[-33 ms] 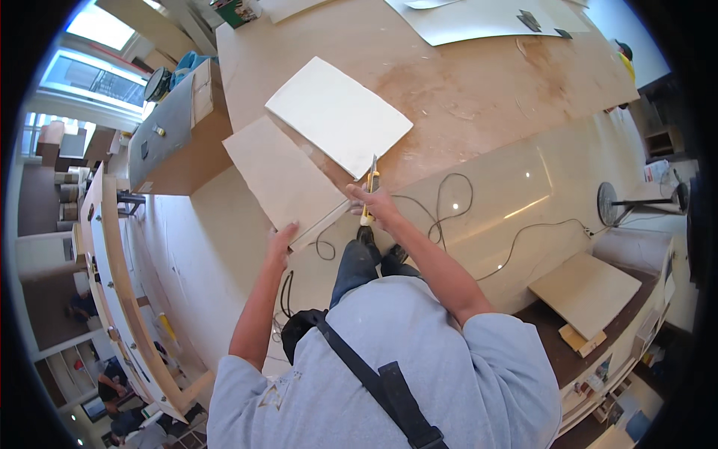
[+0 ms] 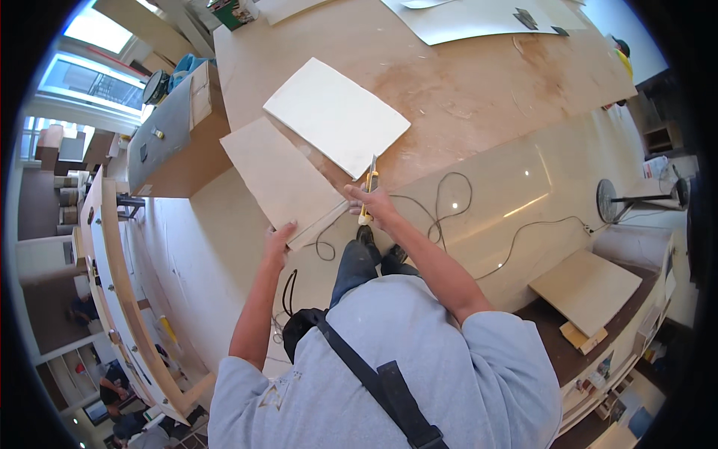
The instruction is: The person trims the edges of white wood panels using a utility knife while holding them at a workbench.
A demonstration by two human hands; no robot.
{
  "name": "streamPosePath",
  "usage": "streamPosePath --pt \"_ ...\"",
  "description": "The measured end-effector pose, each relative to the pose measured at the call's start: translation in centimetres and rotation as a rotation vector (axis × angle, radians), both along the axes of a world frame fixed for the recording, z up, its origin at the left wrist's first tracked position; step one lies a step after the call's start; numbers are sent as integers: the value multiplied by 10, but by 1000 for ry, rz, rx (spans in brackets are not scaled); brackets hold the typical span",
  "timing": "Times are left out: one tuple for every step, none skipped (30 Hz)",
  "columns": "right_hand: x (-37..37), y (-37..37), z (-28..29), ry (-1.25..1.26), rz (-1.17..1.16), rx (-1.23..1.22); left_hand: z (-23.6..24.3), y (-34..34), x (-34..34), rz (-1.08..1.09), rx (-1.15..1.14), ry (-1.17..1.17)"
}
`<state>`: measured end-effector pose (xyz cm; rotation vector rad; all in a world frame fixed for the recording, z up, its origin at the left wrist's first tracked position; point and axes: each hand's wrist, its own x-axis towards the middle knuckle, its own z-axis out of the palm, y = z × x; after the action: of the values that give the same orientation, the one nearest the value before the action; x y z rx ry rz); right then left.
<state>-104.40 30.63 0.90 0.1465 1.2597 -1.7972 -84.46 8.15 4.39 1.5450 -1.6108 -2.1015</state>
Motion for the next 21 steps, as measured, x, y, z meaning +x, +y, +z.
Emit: streamPosePath --pt "3 -1 1 13 -59 69 5 -1 -1 -35 18 40" --pt "5 -1 1 34 -36 63 11 -2 -1 -11 56 143" --pt "6 -1 3 56 -6 55 17 -1 1 21 68 270" --pt "4 0 5 63 -7 47 22 2 2 17 84 252" --pt "-1 2 8 67 -16 76 27 8 4 -21 41 232" --pt "-8 5 12 70 -22 102 33 13 5 -52 -17 235" --pt "-17 7 18 78 -15 83 38 18 5 -47 -26 217" --pt "-28 10 25 55 35 37 43 24 3 -114 -75 294" --pt "-39 13 34 30 81 -1 47 28 1 -190 -121 384" --pt "-49 15 43 32 79 1 52 29 -1 -186 -115 372" --pt "-61 18 54 107 83 -49 56 30 -4 -294 -128 388" --pt "-70 22 65 190 85 -98 58 30 -9 -397 -156 439" --pt "-75 26 77 205 76 -92 60 32 -15 -413 -139 427" --pt "-78 30 88 263 -45 -192 61 33 -21 -518 -192 434" --pt "-84 36 100 333 -155 -330 62 34 -31 -622 -247 490" --pt "-89 43 112 348 -179 -296 63 36 -44 -637 -254 465" --pt "-88 53 122 407 -235 -236 65 37 -56 -715 -307 462" --pt "-89 63 131 481 -295 -220 70 39 -70 -784 -363 473" --pt "-87 72 139 481 -308 -177 77 41 -86 -807 -367 476" --pt "-85 82 146 557 -366 -121 87 43 -104 -803 -479 490" --pt "-84 92 152 632 -420 -63 100 48 -122 -787 -609 415"
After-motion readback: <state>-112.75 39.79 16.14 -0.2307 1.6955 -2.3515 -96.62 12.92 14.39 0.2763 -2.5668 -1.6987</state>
